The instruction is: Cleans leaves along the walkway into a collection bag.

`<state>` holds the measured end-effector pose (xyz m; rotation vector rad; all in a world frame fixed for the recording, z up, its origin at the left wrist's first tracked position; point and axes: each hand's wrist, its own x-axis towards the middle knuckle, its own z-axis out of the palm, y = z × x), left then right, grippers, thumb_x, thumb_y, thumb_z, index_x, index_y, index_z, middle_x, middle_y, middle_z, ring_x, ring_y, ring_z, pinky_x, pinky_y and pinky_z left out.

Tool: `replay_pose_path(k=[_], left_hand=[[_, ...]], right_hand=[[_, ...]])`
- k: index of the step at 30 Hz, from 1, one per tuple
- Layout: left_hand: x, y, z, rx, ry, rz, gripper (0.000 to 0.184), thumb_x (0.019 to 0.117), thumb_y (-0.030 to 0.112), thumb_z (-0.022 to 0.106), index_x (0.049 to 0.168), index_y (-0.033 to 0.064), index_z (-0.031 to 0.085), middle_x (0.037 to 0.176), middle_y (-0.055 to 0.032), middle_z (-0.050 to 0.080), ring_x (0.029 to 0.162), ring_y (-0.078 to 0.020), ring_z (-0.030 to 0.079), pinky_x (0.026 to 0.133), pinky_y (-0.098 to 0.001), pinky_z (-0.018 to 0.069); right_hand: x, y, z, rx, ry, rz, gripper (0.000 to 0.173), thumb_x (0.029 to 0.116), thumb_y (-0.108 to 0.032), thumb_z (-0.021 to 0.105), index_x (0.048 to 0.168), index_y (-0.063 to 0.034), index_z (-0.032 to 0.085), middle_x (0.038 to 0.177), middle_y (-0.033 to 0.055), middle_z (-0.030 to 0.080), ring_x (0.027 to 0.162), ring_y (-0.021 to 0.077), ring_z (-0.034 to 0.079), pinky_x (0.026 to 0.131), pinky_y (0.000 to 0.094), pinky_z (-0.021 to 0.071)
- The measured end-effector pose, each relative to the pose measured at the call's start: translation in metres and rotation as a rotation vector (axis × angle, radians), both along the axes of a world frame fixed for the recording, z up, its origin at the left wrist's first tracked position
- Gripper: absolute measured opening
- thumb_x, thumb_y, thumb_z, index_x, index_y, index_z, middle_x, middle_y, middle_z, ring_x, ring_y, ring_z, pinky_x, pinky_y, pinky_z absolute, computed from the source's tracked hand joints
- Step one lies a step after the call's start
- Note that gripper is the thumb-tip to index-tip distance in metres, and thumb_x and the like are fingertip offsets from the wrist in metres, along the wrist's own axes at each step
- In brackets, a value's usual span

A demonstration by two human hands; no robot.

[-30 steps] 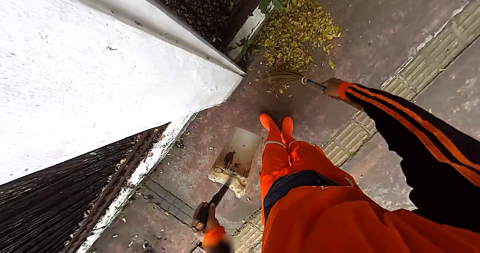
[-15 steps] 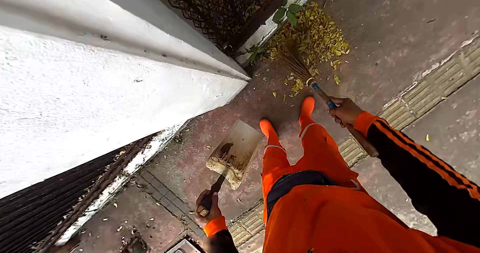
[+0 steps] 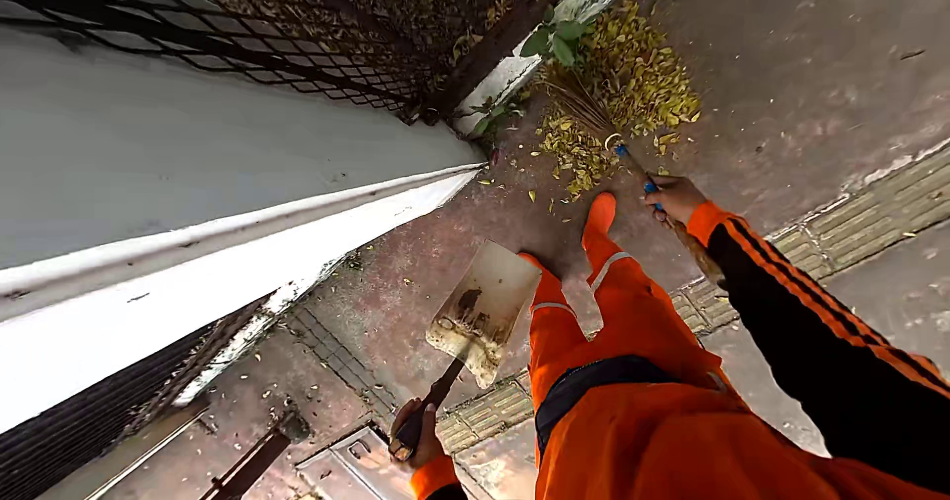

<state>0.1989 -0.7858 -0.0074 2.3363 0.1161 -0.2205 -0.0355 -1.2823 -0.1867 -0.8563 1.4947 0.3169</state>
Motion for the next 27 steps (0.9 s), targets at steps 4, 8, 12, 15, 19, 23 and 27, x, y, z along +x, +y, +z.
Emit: replay_pose_path(k=[4, 8, 12, 15, 19, 23, 27], left_hand=[[-0.015, -0.016, -0.005, 0.014, 0.065, 0.038, 0.048, 0.0767, -0.014, 0.067, 0.122, -0.0192, 0.053, 0.108, -0.0153, 0.067, 0.097, -0.007, 0.064, 0.09, -0.0228, 0.0548], [-0.022, -0.028, -0.012, 0.082, 0.102, 0.033, 0.048, 0.0773, -0.012, 0.07, 0.123, -0.017, 0.056, 0.111, -0.0187, 0.069, 0.098, -0.0108, 0.065, 0.09, -0.0261, 0.0555], [-0.032, -0.014, -0.007, -0.024, 0.077, 0.047, 0.049, 0.0749, -0.014, 0.067, 0.122, -0.0171, 0.054, 0.11, -0.0142, 0.068, 0.1, -0.0085, 0.065, 0.09, -0.0248, 0.0557], [-0.036, -0.004, 0.001, -0.026, 0.056, 0.078, 0.048, 0.0754, -0.014, 0.067, 0.122, -0.0178, 0.054, 0.111, -0.0141, 0.068, 0.099, -0.0069, 0.064, 0.089, -0.0233, 0.0554], [-0.032, 0.019, -0.001, 0.028, 0.065, 0.124, 0.047, 0.0793, -0.012, 0.069, 0.124, -0.0175, 0.056, 0.112, -0.0195, 0.067, 0.097, -0.0118, 0.063, 0.086, -0.0274, 0.0555], [-0.03, 0.052, -0.012, -0.02, 0.059, 0.177, 0.049, 0.0783, -0.013, 0.068, 0.125, -0.0167, 0.054, 0.11, -0.017, 0.066, 0.093, -0.0109, 0.062, 0.083, -0.0274, 0.0559], [-0.032, 0.084, -0.019, -0.004, 0.07, 0.201, 0.05, 0.0799, -0.014, 0.067, 0.127, -0.0176, 0.052, 0.115, -0.02, 0.064, 0.098, -0.0117, 0.06, 0.086, -0.0268, 0.0546]], right_hand=[[0.013, 0.034, 0.034, 0.152, -0.115, 0.049, 0.062, 0.1042, -0.01, 0.059, 0.16, -0.019, 0.036, 0.083, 0.0093, 0.057, 0.05, 0.0117, 0.048, 0.044, 0.0256, 0.0425], [0.039, 0.015, -0.061, 0.103, -0.168, 0.143, 0.051, 0.0985, -0.011, 0.067, 0.148, -0.0151, 0.054, 0.085, 0.0111, 0.063, 0.052, 0.014, 0.051, 0.046, 0.0299, 0.0459], [0.021, -0.021, -0.082, -0.005, -0.073, 0.015, 0.051, 0.0994, -0.011, 0.066, 0.149, -0.0169, 0.053, 0.088, 0.0106, 0.063, 0.054, 0.0133, 0.05, 0.047, 0.0293, 0.0439], [-0.006, -0.005, -0.035, -0.018, -0.034, -0.044, 0.056, 0.1009, -0.013, 0.065, 0.153, -0.0201, 0.048, 0.086, 0.0105, 0.062, 0.052, 0.0139, 0.05, 0.044, 0.0295, 0.0439], [-0.021, 0.045, 0.045, 0.008, -0.001, -0.024, 0.064, 0.105, -0.013, 0.059, 0.162, -0.024, 0.032, 0.08, 0.0092, 0.057, 0.047, 0.0135, 0.048, 0.041, 0.028, 0.0435], [-0.006, 0.095, 0.079, 0.165, -0.098, 0.193, 0.064, 0.1036, -0.01, 0.059, 0.161, -0.0187, 0.033, 0.083, 0.0078, 0.056, 0.049, 0.0111, 0.048, 0.044, 0.0255, 0.0435], [0.03, 0.11, -0.032, 0.142, -0.116, 0.52, 0.055, 0.1013, -0.015, 0.063, 0.154, -0.0194, 0.049, 0.083, 0.0112, 0.062, 0.054, 0.0149, 0.051, 0.05, 0.0314, 0.0461]])
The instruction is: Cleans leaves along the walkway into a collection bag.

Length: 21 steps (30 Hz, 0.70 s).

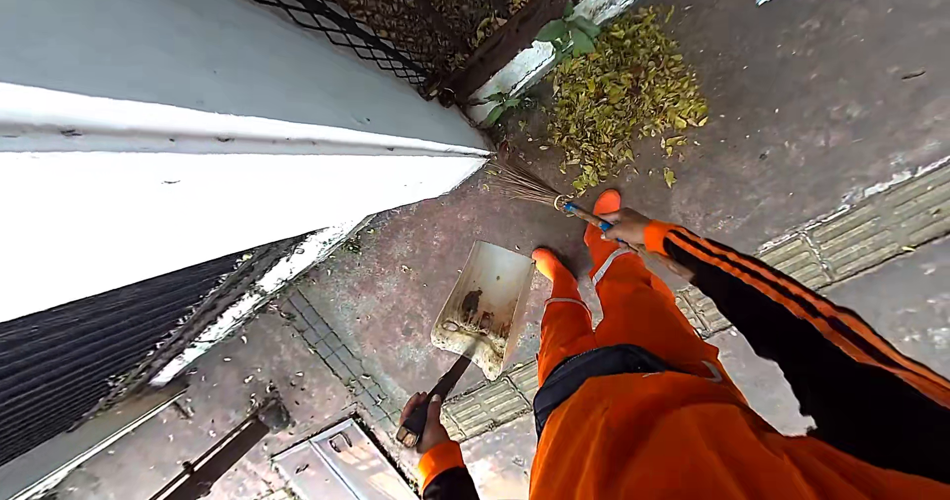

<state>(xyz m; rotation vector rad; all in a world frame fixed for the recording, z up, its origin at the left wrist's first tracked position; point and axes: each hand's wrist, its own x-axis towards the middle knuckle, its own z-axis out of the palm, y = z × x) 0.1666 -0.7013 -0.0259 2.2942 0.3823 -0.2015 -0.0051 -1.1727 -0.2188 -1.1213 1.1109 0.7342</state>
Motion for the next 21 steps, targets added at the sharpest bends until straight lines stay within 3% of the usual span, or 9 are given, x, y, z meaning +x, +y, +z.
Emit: replay_pose_path(k=[2, 3, 8, 11, 13, 15, 18, 19, 21], left_hand=[[-0.004, 0.022, 0.0, 0.035, -0.02, -0.024, 0.049, 0.0777, -0.013, 0.068, 0.125, -0.0174, 0.054, 0.113, -0.0193, 0.065, 0.098, -0.0103, 0.062, 0.087, -0.025, 0.0547], [-0.006, 0.033, 0.004, 0.057, -0.027, -0.034, 0.049, 0.0774, -0.013, 0.069, 0.124, -0.0174, 0.055, 0.113, -0.0198, 0.066, 0.098, -0.0106, 0.063, 0.088, -0.0252, 0.0547], [-0.015, 0.072, 0.024, 0.087, -0.01, -0.026, 0.047, 0.0781, -0.015, 0.07, 0.123, -0.0183, 0.057, 0.111, -0.02, 0.067, 0.098, -0.0109, 0.063, 0.092, -0.0257, 0.0542], [-0.015, 0.106, 0.006, 0.063, -0.036, -0.03, 0.047, 0.0751, -0.011, 0.07, 0.12, -0.0182, 0.057, 0.106, -0.0163, 0.068, 0.094, -0.0077, 0.063, 0.089, -0.0234, 0.0546], [-0.015, 0.122, -0.003, 0.047, -0.009, -0.03, 0.05, 0.0753, -0.01, 0.071, 0.122, -0.0177, 0.056, 0.107, -0.0162, 0.067, 0.095, -0.0082, 0.063, 0.089, -0.024, 0.0542], [-0.015, 0.13, -0.007, 0.057, 0.013, -0.036, 0.05, 0.075, -0.01, 0.072, 0.122, -0.0173, 0.056, 0.107, -0.0167, 0.068, 0.095, -0.0092, 0.063, 0.089, -0.0253, 0.0546], [-0.019, 0.136, -0.003, 0.076, 0.008, -0.025, 0.05, 0.0739, -0.011, 0.07, 0.121, -0.0184, 0.056, 0.106, -0.0169, 0.067, 0.094, -0.0078, 0.062, 0.088, -0.0236, 0.0541], [-0.022, 0.141, 0.003, 0.088, 0.013, -0.025, 0.049, 0.0749, -0.011, 0.071, 0.121, -0.0185, 0.056, 0.107, -0.0178, 0.068, 0.095, -0.0085, 0.062, 0.089, -0.024, 0.0539], [-0.026, 0.146, 0.012, 0.105, 0.01, -0.023, 0.047, 0.0757, -0.011, 0.071, 0.12, -0.018, 0.058, 0.107, -0.0178, 0.069, 0.095, -0.0085, 0.063, 0.089, -0.0235, 0.0542]], right_hand=[[0.004, -0.007, -0.068, -0.146, 0.03, -0.064, 0.049, 0.0953, -0.015, 0.068, 0.144, -0.0205, 0.06, 0.083, 0.0136, 0.066, 0.054, 0.0183, 0.056, 0.05, 0.0372, 0.0503], [0.007, -0.011, -0.072, -0.186, 0.053, -0.12, 0.049, 0.0953, -0.016, 0.067, 0.143, -0.0206, 0.06, 0.084, 0.0137, 0.066, 0.056, 0.0189, 0.057, 0.05, 0.0381, 0.0515], [0.006, 0.058, 0.078, -0.2, 0.143, -0.314, 0.066, 0.1031, -0.014, 0.06, 0.162, -0.0249, 0.032, 0.086, 0.0137, 0.059, 0.051, 0.0172, 0.05, 0.046, 0.0331, 0.0464], [0.01, 0.109, 0.109, -0.001, 0.084, -0.13, 0.066, 0.1029, -0.014, 0.06, 0.162, -0.0206, 0.032, 0.092, 0.0113, 0.059, 0.057, 0.0144, 0.052, 0.05, 0.0298, 0.0469], [0.032, 0.135, 0.09, 0.112, 0.056, 0.071, 0.063, 0.103, -0.014, 0.06, 0.161, -0.0201, 0.035, 0.098, 0.0113, 0.061, 0.061, 0.0141, 0.051, 0.055, 0.0303, 0.0466], [0.058, 0.152, 0.036, 0.114, 0.03, 0.181, 0.055, 0.1048, -0.016, 0.059, 0.157, -0.0192, 0.041, 0.095, 0.009, 0.059, 0.063, 0.0125, 0.049, 0.058, 0.0287, 0.0451], [0.074, 0.126, -0.064, -0.054, -0.034, 0.029, 0.047, 0.0977, -0.012, 0.067, 0.144, -0.0126, 0.058, 0.086, 0.0127, 0.064, 0.058, 0.0153, 0.053, 0.053, 0.0322, 0.0481], [0.074, 0.103, -0.077, -0.109, -0.008, -0.061, 0.043, 0.096, -0.013, 0.068, 0.139, -0.0113, 0.062, 0.086, 0.0124, 0.065, 0.057, 0.0157, 0.055, 0.052, 0.033, 0.05], [0.063, 0.062, -0.052, -0.166, 0.075, -0.166, 0.04, 0.0986, -0.013, 0.065, 0.138, -0.011, 0.061, 0.086, 0.0103, 0.063, 0.057, 0.0149, 0.054, 0.052, 0.0322, 0.0496]])
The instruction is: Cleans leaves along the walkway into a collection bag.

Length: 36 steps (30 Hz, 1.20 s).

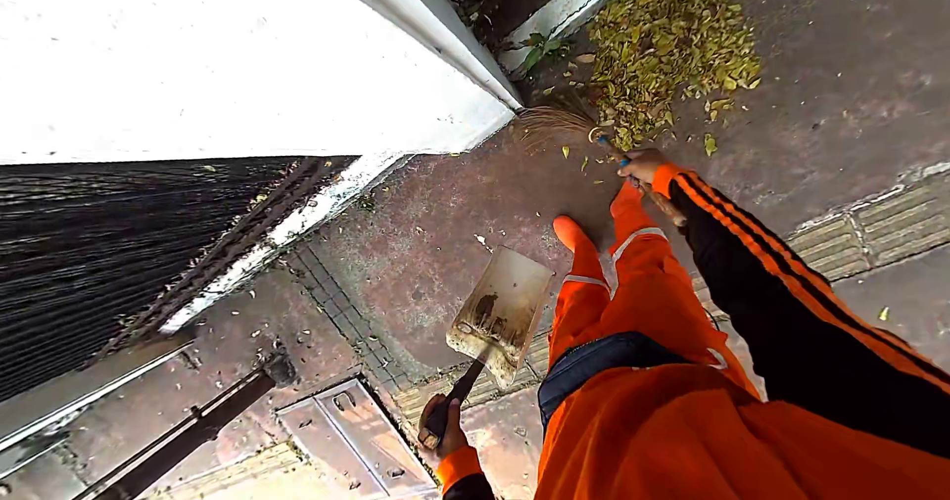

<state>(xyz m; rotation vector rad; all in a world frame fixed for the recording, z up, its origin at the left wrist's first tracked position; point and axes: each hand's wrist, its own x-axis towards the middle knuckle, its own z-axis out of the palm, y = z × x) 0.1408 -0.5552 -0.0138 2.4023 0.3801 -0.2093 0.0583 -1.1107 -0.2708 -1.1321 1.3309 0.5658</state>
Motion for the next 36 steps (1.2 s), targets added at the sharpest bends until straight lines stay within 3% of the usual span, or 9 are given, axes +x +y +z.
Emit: replay_pose_path(k=[5, 8, 13, 15, 18, 23, 27, 32, 36], left_hand=[[0.0, 0.01, -0.013, -0.012, 0.008, 0.049, 0.046, 0.0767, -0.011, 0.071, 0.121, -0.0171, 0.058, 0.107, -0.0181, 0.068, 0.094, -0.0096, 0.063, 0.09, -0.0237, 0.0538], [0.008, 0.012, -0.029, 0.0, 0.03, 0.051, 0.048, 0.0772, -0.009, 0.075, 0.122, -0.0152, 0.059, 0.11, -0.0197, 0.069, 0.097, -0.0134, 0.064, 0.091, -0.0286, 0.0546], [0.028, -0.017, -0.039, 0.009, 0.1, 0.003, 0.048, 0.0792, -0.01, 0.077, 0.124, -0.013, 0.06, 0.114, -0.0204, 0.069, 0.102, -0.0167, 0.065, 0.094, -0.0315, 0.0546], [0.037, -0.036, -0.036, 0.041, 0.099, -0.037, 0.049, 0.078, -0.01, 0.079, 0.123, -0.0125, 0.061, 0.112, -0.0204, 0.07, 0.101, -0.0161, 0.066, 0.093, -0.0301, 0.0548], [0.054, -0.063, -0.046, 0.045, 0.094, -0.158, 0.047, 0.0741, -0.007, 0.082, 0.118, -0.01, 0.065, 0.108, -0.0176, 0.072, 0.097, -0.0155, 0.068, 0.091, -0.0314, 0.0563], [0.089, -0.179, -0.072, 0.147, 0.179, -0.367, 0.042, 0.077, 0.001, 0.088, 0.115, -0.0048, 0.07, 0.107, -0.0205, 0.073, 0.101, -0.0274, 0.07, 0.095, -0.0461, 0.0549], [0.117, -0.302, -0.12, 0.181, 0.209, -0.496, 0.042, 0.0799, 0.005, 0.087, 0.117, -0.0024, 0.07, 0.109, -0.0209, 0.073, 0.103, -0.0297, 0.07, 0.096, -0.0479, 0.054], [0.129, -0.45, -0.182, 0.226, 0.24, -0.587, 0.044, 0.0853, 0.011, 0.085, 0.124, -0.0001, 0.068, 0.118, -0.0215, 0.072, 0.113, -0.0318, 0.069, 0.103, -0.0493, 0.051], [0.127, -0.56, -0.213, 0.352, 0.217, -0.521, 0.045, 0.0864, 0.02, 0.085, 0.126, 0.0062, 0.07, 0.123, -0.0189, 0.071, 0.12, -0.031, 0.067, 0.106, -0.0483, 0.0496]], right_hand=[[-0.054, 0.032, 0.114, -0.16, 0.087, -0.001, 0.064, 0.101, -0.012, 0.062, 0.16, -0.0191, 0.038, 0.094, 0.0216, 0.063, 0.056, 0.024, 0.055, 0.05, 0.0411, 0.0507], [-0.072, 0.059, 0.15, 0.032, 0.131, 0.197, 0.066, 0.1036, -0.016, 0.061, 0.163, -0.0233, 0.031, 0.091, 0.0164, 0.06, 0.057, 0.0175, 0.051, 0.052, 0.034, 0.0477], [-0.096, 0.021, 0.051, 0.028, 0.114, 0.452, 0.039, 0.0982, -0.012, 0.066, 0.137, -0.0132, 0.063, 0.082, 0.0146, 0.064, 0.057, 0.0198, 0.056, 0.054, 0.0371, 0.0498], [-0.113, -0.018, 0.019, -0.095, 0.136, 0.335, 0.042, 0.0962, -0.013, 0.067, 0.138, -0.0153, 0.063, 0.082, 0.0163, 0.065, 0.056, 0.0214, 0.057, 0.052, 0.0399, 0.0513], [-0.129, -0.063, 0.052, -0.129, 0.174, 0.112, 0.06, 0.0978, -0.012, 0.065, 0.154, -0.0233, 0.049, 0.09, 0.0168, 0.065, 0.056, 0.0215, 0.055, 0.051, 0.0393, 0.0504], [-0.181, -0.062, 0.17, -0.043, 0.074, -0.088, 0.065, 0.1064, -0.015, 0.056, 0.163, -0.0295, 0.029, 0.08, 0.0113, 0.057, 0.047, 0.0146, 0.046, 0.042, 0.0302, 0.0432], [-0.224, -0.082, 0.222, -0.03, 0.038, -0.204, 0.064, 0.1041, -0.012, 0.06, 0.162, -0.0232, 0.034, 0.081, 0.0101, 0.059, 0.045, 0.0119, 0.047, 0.04, 0.0273, 0.0421], [-0.244, -0.201, 0.17, -0.245, 0.195, -0.236, 0.063, 0.1056, -0.017, 0.059, 0.162, -0.0234, 0.033, 0.083, 0.0154, 0.061, 0.049, 0.0167, 0.047, 0.046, 0.0336, 0.0438], [-0.205, -0.328, 0.088, -0.384, 0.258, -0.26, 0.057, 0.1047, -0.018, 0.058, 0.159, -0.0185, 0.039, 0.107, 0.0246, 0.065, 0.072, 0.0317, 0.062, 0.066, 0.051, 0.0541]])
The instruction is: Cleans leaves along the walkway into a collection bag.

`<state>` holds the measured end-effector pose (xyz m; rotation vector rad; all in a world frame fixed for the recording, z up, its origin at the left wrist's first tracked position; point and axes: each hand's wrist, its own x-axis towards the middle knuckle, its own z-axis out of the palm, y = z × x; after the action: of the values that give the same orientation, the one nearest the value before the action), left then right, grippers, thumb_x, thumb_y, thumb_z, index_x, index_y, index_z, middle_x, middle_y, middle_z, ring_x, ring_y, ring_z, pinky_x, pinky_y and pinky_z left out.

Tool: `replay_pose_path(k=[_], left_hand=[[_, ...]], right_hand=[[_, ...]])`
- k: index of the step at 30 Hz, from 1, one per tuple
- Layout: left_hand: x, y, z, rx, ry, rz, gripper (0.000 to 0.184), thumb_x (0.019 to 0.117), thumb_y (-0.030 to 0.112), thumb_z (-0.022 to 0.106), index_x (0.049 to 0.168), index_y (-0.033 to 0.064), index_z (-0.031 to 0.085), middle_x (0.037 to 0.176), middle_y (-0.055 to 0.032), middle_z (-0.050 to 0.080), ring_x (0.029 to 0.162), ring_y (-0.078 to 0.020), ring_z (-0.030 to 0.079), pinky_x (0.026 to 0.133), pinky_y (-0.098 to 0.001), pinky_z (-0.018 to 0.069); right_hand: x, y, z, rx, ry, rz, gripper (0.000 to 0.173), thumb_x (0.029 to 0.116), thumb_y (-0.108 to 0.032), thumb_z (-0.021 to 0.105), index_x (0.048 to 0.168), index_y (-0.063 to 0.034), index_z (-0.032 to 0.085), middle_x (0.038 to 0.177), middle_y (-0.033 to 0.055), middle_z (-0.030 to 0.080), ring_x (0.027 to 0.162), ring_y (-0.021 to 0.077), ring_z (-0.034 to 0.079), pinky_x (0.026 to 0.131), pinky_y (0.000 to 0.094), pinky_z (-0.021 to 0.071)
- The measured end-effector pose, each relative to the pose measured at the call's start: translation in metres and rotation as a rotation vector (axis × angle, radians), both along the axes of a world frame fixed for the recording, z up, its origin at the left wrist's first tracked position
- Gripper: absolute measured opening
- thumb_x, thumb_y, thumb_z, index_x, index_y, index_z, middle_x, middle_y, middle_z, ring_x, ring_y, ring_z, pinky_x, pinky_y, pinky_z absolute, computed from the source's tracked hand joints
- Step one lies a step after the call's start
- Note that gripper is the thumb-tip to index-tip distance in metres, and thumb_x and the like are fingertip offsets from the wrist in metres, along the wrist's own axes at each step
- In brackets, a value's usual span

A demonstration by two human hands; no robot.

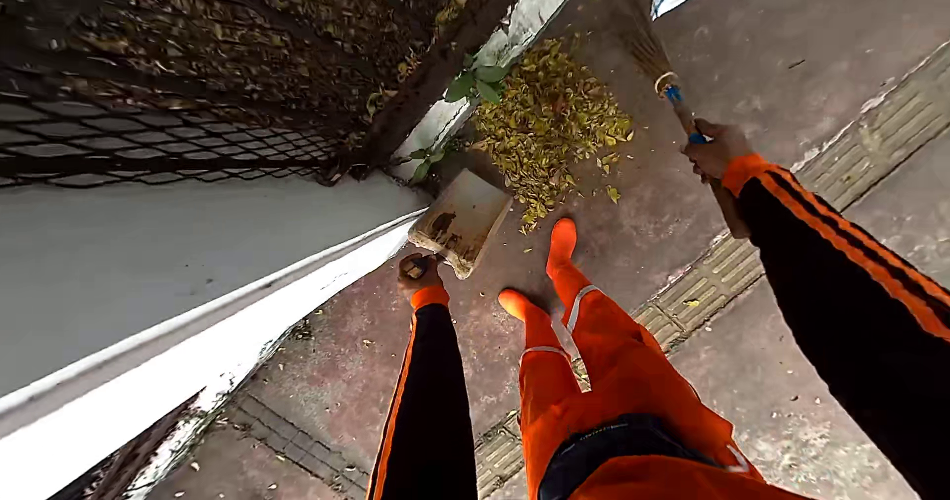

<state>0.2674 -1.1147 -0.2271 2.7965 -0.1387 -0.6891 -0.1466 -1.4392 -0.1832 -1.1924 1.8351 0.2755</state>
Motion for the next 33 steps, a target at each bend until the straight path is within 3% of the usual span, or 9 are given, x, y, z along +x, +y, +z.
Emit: replay_pose_path(k=[3, 6, 9, 13, 16, 22, 25, 29, 33], left_hand=[[0.0, -0.052, -0.028, -0.021, -0.06, 0.056, 0.043, 0.0846, 0.023, 0.086, 0.122, 0.0073, 0.071, 0.122, -0.018, 0.072, 0.119, -0.0311, 0.067, 0.104, -0.0494, 0.0507], [0.003, -0.086, -0.054, -0.131, -0.094, 0.117, 0.045, 0.0826, 0.025, 0.088, 0.12, 0.0067, 0.071, 0.117, -0.016, 0.073, 0.114, -0.0293, 0.069, 0.103, -0.0499, 0.0518], [0.002, -0.11, -0.081, -0.21, -0.082, 0.042, 0.041, 0.0807, 0.021, 0.089, 0.115, 0.0074, 0.072, 0.112, -0.014, 0.074, 0.108, -0.0273, 0.07, 0.098, -0.0494, 0.0542], [0.004, -0.145, -0.096, -0.17, -0.041, -0.146, 0.04, 0.0826, 0.015, 0.084, 0.12, 0.0084, 0.072, 0.119, -0.0149, 0.074, 0.115, -0.0289, 0.069, 0.103, -0.0506, 0.0525], [0.013, -0.174, -0.085, -0.067, -0.008, -0.157, 0.043, 0.085, 0.019, 0.082, 0.125, 0.0089, 0.07, 0.123, -0.0184, 0.071, 0.118, -0.0342, 0.067, 0.103, -0.0555, 0.0509], [0.03, -0.172, -0.081, -0.07, -0.027, -0.221, 0.041, 0.0831, 0.021, 0.084, 0.121, 0.0102, 0.072, 0.12, -0.0187, 0.072, 0.115, -0.0351, 0.068, 0.101, -0.0578, 0.0505], [0.036, -0.158, -0.076, -0.124, -0.021, -0.202, 0.049, 0.0821, 0.023, 0.087, 0.125, 0.0084, 0.07, 0.124, -0.0193, 0.071, 0.121, -0.035, 0.066, 0.106, -0.0565, 0.0486], [0.046, -0.133, -0.075, -0.114, -0.037, -0.289, 0.046, 0.0836, 0.02, 0.084, 0.125, 0.0071, 0.07, 0.121, -0.0195, 0.072, 0.116, -0.0344, 0.068, 0.103, -0.0561, 0.0502], [0.051, -0.126, -0.091, -0.104, -0.013, -0.363, 0.042, 0.0852, 0.019, 0.08, 0.123, 0.0048, 0.07, 0.119, -0.0208, 0.073, 0.115, -0.0354, 0.069, 0.102, -0.0562, 0.0506]], right_hand=[[0.043, -0.053, -0.062, 0.006, 0.011, 0.051, 0.05, 0.1011, -0.012, 0.059, 0.149, -0.0054, 0.047, 0.117, 0.0279, 0.064, 0.09, 0.0392, 0.067, 0.08, 0.0574, 0.0552], [0.073, -0.053, -0.104, 0.101, -0.045, 0.199, 0.043, 0.0959, -0.009, 0.066, 0.138, -0.0037, 0.057, 0.107, 0.0275, 0.065, 0.08, 0.0379, 0.065, 0.072, 0.0563, 0.0552], [0.091, -0.016, -0.092, 0.241, -0.064, 0.324, 0.055, 0.0951, -0.01, 0.065, 0.148, -0.0156, 0.051, 0.101, 0.025, 0.066, 0.068, 0.0345, 0.066, 0.061, 0.0534, 0.057], [0.088, 0.026, -0.076, 0.326, -0.108, 0.477, 0.068, 0.0949, -0.009, 0.065, 0.157, -0.0184, 0.041, 0.106, 0.0256, 0.067, 0.071, 0.0359, 0.068, 0.063, 0.0552, 0.058], [0.084, 0.054, -0.066, 0.306, -0.12, 0.539, 0.074, 0.0936, -0.007, 0.066, 0.16, -0.016, 0.036, 0.098, 0.0259, 0.068, 0.065, 0.0353, 0.067, 0.056, 0.0522, 0.0568], [0.065, 0.073, 0.002, 0.408, -0.151, 0.719, 0.072, 0.0999, -0.007, 0.059, 0.164, -0.0144, 0.027, 0.122, 0.0256, 0.067, 0.104, 0.0401, 0.068, 0.09, 0.0556, 0.0541], [0.027, 0.095, 0.051, 0.38, -0.183, 0.623, 0.075, 0.0986, -0.01, 0.062, 0.164, -0.0194, 0.028, 0.115, 0.024, 0.069, 0.091, 0.0355, 0.069, 0.084, 0.054, 0.0549], [-0.016, 0.127, 0.107, 0.316, -0.05, 0.328, 0.075, 0.0982, -0.014, 0.067, 0.163, -0.0279, 0.032, 0.09, 0.018, 0.067, 0.053, 0.0236, 0.06, 0.051, 0.0459, 0.054], [-0.013, 0.122, 0.052, 0.268, 0.086, 0.052, 0.069, 0.1041, -0.016, 0.061, 0.164, -0.022, 0.027, 0.089, 0.0219, 0.064, 0.056, 0.0259, 0.058, 0.055, 0.0451, 0.053]])
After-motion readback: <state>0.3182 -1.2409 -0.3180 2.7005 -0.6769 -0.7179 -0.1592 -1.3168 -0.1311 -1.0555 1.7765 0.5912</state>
